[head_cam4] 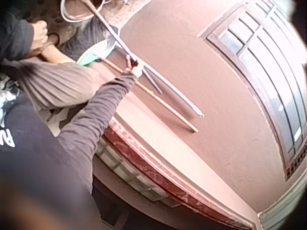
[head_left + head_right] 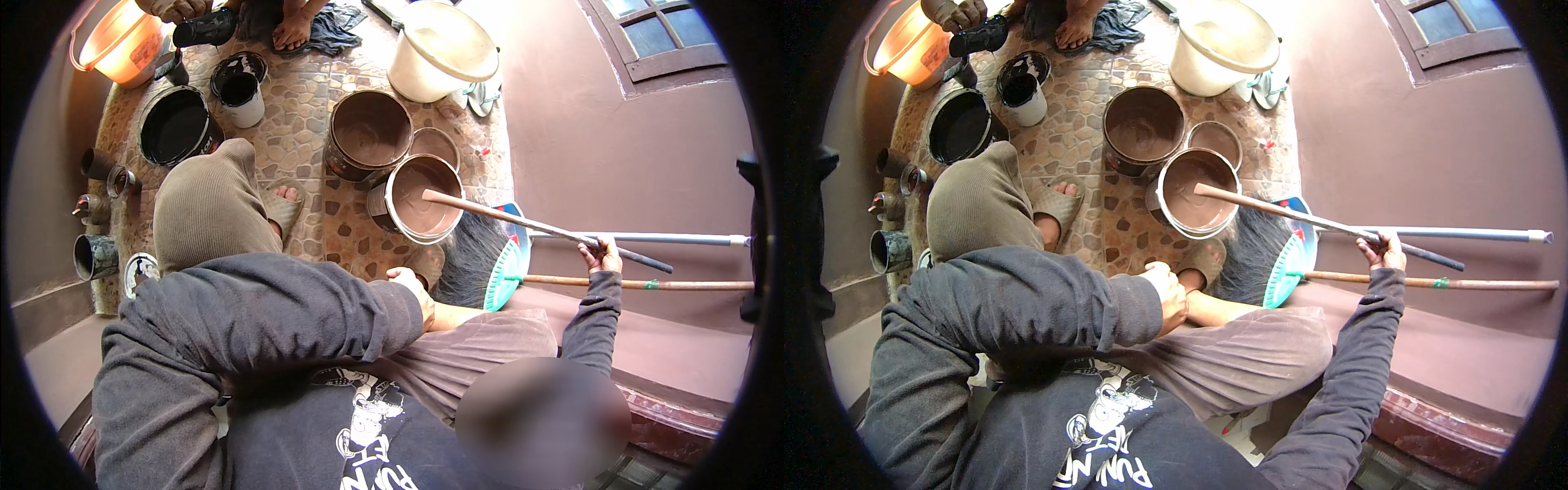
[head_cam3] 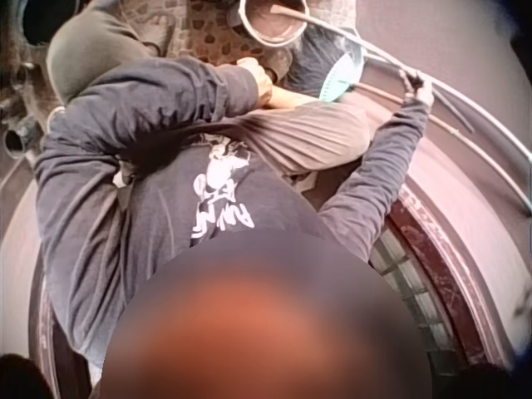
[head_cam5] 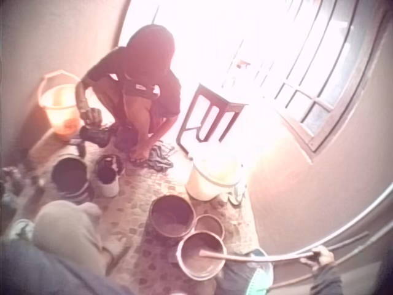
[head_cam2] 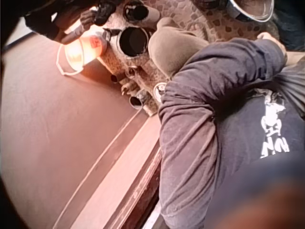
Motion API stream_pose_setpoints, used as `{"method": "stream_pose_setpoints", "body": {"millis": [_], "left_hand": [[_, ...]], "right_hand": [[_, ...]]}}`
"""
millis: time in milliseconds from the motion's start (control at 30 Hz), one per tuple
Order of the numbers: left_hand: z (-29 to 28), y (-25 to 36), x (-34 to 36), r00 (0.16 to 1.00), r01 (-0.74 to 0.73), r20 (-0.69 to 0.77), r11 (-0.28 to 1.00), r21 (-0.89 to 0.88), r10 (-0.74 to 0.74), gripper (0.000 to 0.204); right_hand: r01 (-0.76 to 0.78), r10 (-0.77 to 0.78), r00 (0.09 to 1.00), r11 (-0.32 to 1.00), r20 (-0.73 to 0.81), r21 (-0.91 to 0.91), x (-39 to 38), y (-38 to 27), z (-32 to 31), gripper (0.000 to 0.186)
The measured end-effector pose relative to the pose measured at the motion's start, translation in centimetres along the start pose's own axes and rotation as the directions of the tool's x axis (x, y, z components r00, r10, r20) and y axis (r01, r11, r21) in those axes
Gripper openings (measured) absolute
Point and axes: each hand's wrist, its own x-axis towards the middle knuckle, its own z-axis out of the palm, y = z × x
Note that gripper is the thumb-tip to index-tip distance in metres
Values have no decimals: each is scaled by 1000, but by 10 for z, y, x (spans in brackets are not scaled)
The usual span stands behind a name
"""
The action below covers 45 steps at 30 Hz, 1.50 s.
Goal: The person sits on the floor and pours liquid from a white bucket into a paint can, then stirs the contents with a long stick. They continue stirring the paint in the can while another person works nearby with separate containers.
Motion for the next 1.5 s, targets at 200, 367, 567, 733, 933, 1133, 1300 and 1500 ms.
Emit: {"method": "stream_pose_setpoints", "body": {"millis": [200,367,567,733,933,1133,1300,1500], "left_hand": [[-6,4,5,991,2,130,996,-94,10,18],[-16,8,-1,984,39,177,997,-65,-27,19],[-20,6,5,945,131,313,986,-99,-94,26],[-18,7,-4,951,135,293,985,-108,-98,30],[-16,2,-22,995,17,101,989,-145,-2,29],[-14,0,-12,971,80,233,987,-139,-46,32],[-25,3,-12,913,155,397,982,-112,-99,34],[-19,3,-29,996,49,80,966,-254,-29,29]], "right_hand": [[157,-157,985,988,76,6,-26,-59,47,13],[368,-341,877,930,338,-19,-49,-106,163,16],[560,-360,703,812,614,-166,-65,-77,303,15],[571,-308,645,802,699,-175,-67,-43,349,17],[565,-303,641,808,705,-167,-69,-35,357,17],[596,-325,618,787,716,-158,-67,-34,359,18],[642,-350,577,753,738,-144,-68,-38,357,15],[727,-411,621,622,668,-292,-79,-3,380,14]]}}
